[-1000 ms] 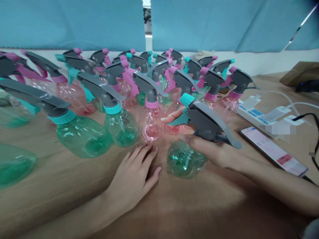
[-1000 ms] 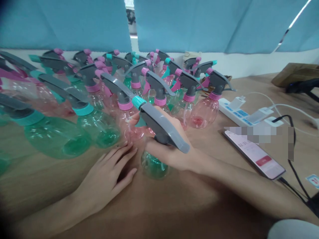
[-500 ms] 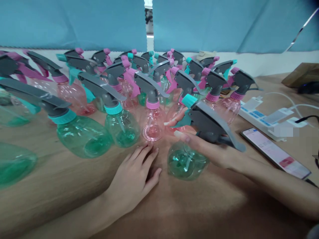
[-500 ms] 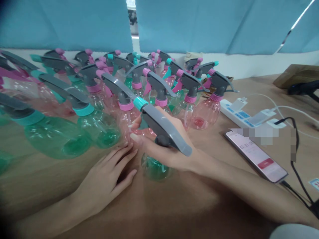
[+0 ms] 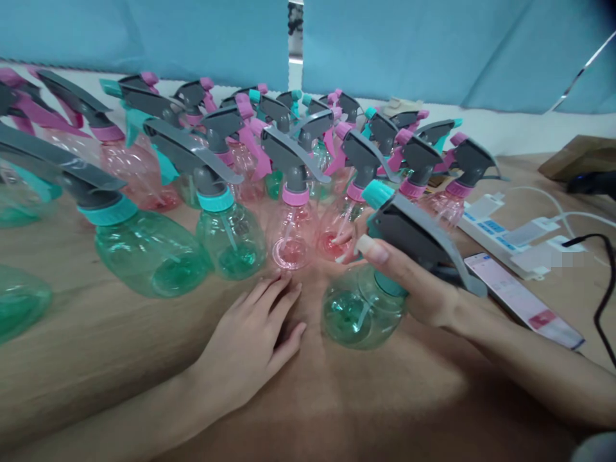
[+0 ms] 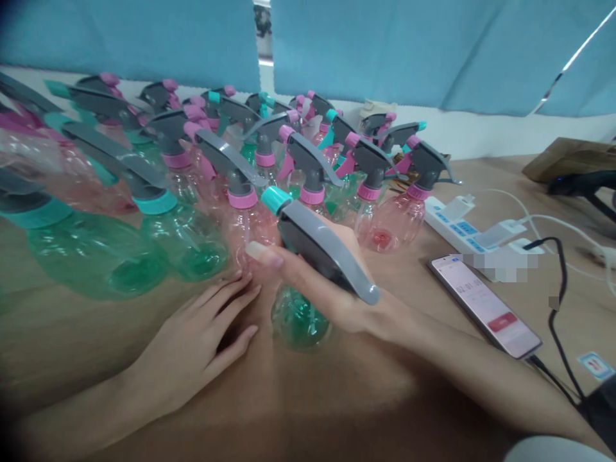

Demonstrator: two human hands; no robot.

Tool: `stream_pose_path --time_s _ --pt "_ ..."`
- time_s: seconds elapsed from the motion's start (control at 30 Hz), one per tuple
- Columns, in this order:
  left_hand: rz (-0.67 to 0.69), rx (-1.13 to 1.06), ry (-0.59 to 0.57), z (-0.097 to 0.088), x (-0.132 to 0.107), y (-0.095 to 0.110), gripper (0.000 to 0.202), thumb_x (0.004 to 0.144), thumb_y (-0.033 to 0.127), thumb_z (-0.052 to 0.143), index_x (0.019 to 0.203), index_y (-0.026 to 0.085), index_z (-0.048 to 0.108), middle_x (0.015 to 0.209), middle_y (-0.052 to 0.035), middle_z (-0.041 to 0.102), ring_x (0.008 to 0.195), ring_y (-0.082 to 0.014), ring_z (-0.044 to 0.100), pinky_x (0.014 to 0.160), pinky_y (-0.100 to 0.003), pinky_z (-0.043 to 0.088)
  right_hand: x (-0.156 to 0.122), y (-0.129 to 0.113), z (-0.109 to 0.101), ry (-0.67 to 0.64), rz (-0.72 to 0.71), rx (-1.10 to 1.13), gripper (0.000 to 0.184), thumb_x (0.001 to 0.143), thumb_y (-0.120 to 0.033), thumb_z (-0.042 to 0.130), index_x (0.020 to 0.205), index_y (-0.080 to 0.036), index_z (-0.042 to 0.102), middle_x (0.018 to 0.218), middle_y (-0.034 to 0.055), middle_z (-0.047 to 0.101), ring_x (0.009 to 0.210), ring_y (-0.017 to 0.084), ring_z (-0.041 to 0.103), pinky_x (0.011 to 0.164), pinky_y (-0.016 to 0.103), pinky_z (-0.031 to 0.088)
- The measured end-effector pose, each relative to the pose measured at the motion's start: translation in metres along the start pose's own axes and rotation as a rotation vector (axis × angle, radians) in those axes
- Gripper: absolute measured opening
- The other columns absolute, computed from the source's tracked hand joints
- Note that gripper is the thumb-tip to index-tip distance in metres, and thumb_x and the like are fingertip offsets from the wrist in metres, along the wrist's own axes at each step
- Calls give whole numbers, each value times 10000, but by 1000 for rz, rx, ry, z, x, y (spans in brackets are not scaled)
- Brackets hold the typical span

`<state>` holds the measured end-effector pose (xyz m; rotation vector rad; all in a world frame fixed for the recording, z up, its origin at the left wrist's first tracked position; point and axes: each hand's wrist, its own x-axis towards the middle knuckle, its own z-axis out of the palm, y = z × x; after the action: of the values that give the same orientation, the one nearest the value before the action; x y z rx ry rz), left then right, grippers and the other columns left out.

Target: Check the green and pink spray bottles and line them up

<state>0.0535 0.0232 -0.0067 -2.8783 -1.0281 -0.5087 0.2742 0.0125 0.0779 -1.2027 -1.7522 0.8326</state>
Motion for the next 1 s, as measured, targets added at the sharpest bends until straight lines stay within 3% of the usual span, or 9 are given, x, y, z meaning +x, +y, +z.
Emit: stream_pose_path --time_s 0.2,0.3,0.4,0.6,0.7,0.9,1.0 --pt "8 -14 49 1 0 -1 431 954 333 425 1262 57 545 1293 -171 566 1221 -310 491 1009 -459 411 4 12 3 -67 0 160 362 887 -578 442 954 -306 670 855 13 706 903 226 671 753 383 565" --pt "-1 -24 39 1 0 -1 426 954 332 424 1265 66 542 1292 -169 566 1214 -312 495 1007 -467 412 9 12 5 -36 -84 173 305 864 -539 520 973 -298 671 933 19 720 917 221 681 825 383 558" --pt "-11 -39 35 1 -1 -1 433 952 349 429 1282 88 528 1303 -156 561 1216 -307 495 1005 -469 414 13 10 6 -27 -172 180 301 865 -522 529 1000 -291 665 900 20 724 895 212 688 812 362 566" --pt "-6 -28 24 2 -1 0 450 953 351 436 1281 59 534 1300 -166 560 1222 -307 487 1014 -457 403 11 8 4 21 -190 99 218 887 -436 540 970 -280 668 879 20 718 861 197 687 790 340 559" --pt "-9 -26 14 1 0 0 450 955 351 427 1290 69 531 1308 -160 557 1220 -305 488 1008 -461 406 9 6 2 -35 -188 123 181 904 -380 531 935 -276 676 879 22 718 867 196 689 751 324 564" --pt "-4 2 -3 0 -1 1 445 952 348 430 1285 71 535 1313 -160 556 1235 -298 473 1008 -459 406 6 13 3 -52 -123 191 205 904 -392 531 855 -267 686 766 1 707 946 210 677 858 351 528" --pt "-15 -3 -8 0 0 1 437 954 341 425 1286 77 534 1319 -161 552 1239 -298 471 1008 -459 408 6 12 3 -23 -157 159 145 883 -353 566 846 -268 678 769 2 704 974 215 666 890 364 513"
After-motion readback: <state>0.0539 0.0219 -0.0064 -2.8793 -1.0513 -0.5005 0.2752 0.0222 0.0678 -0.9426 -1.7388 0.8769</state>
